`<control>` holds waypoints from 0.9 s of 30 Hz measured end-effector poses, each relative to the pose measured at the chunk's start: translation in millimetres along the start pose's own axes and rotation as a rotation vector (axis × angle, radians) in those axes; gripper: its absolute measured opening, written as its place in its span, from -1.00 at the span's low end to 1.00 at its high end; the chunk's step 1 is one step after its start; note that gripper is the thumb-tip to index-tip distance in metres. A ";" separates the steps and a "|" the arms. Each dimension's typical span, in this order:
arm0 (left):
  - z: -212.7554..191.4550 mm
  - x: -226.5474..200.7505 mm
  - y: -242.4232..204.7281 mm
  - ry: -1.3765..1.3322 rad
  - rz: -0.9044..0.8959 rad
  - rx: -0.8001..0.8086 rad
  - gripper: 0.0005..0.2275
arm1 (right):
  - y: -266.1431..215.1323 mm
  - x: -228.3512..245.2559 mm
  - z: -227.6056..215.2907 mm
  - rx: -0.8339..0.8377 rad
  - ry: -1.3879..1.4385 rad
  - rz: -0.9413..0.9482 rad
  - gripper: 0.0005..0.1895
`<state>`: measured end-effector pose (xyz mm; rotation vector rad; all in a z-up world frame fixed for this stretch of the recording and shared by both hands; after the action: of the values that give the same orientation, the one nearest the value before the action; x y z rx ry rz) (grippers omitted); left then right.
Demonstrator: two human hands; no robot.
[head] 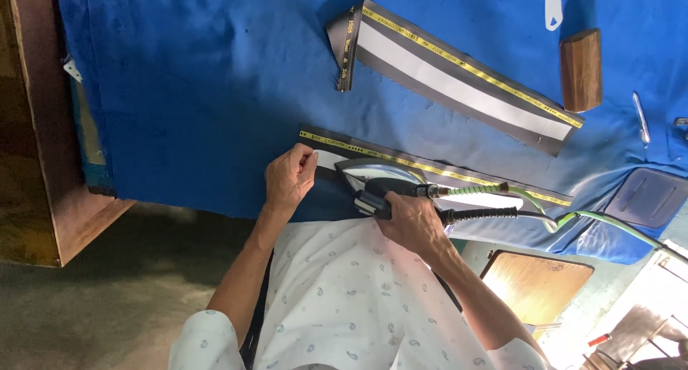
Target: The person irons long strips of dark fabric with white inlays on a blue-covered work surface. They use a steam iron and a wooden pressing block, repeatedly pressing, lifting, and repositioning the fabric strips to smooth them.
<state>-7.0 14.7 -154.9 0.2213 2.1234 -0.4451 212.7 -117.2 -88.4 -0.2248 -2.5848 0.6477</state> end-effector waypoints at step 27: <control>-37.1 -25.3 -11.8 0.390 0.445 -0.054 -0.75 | 10.5 -0.5 19.7 0.362 -0.057 0.122 -0.57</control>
<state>-25.1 18.9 -112.4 0.7839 2.3659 -0.0827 204.2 -116.1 -109.1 -0.2487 -2.4640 1.1642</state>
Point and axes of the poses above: each hand's wrist, its own y-axis towards the middle knuckle, its own z-axis out of the palm, x = y × z, the point moved 7 cm from there along y, towards the middle knuckle, and after that the axes turned 3 degrees about -z, right-handed, at the moved point
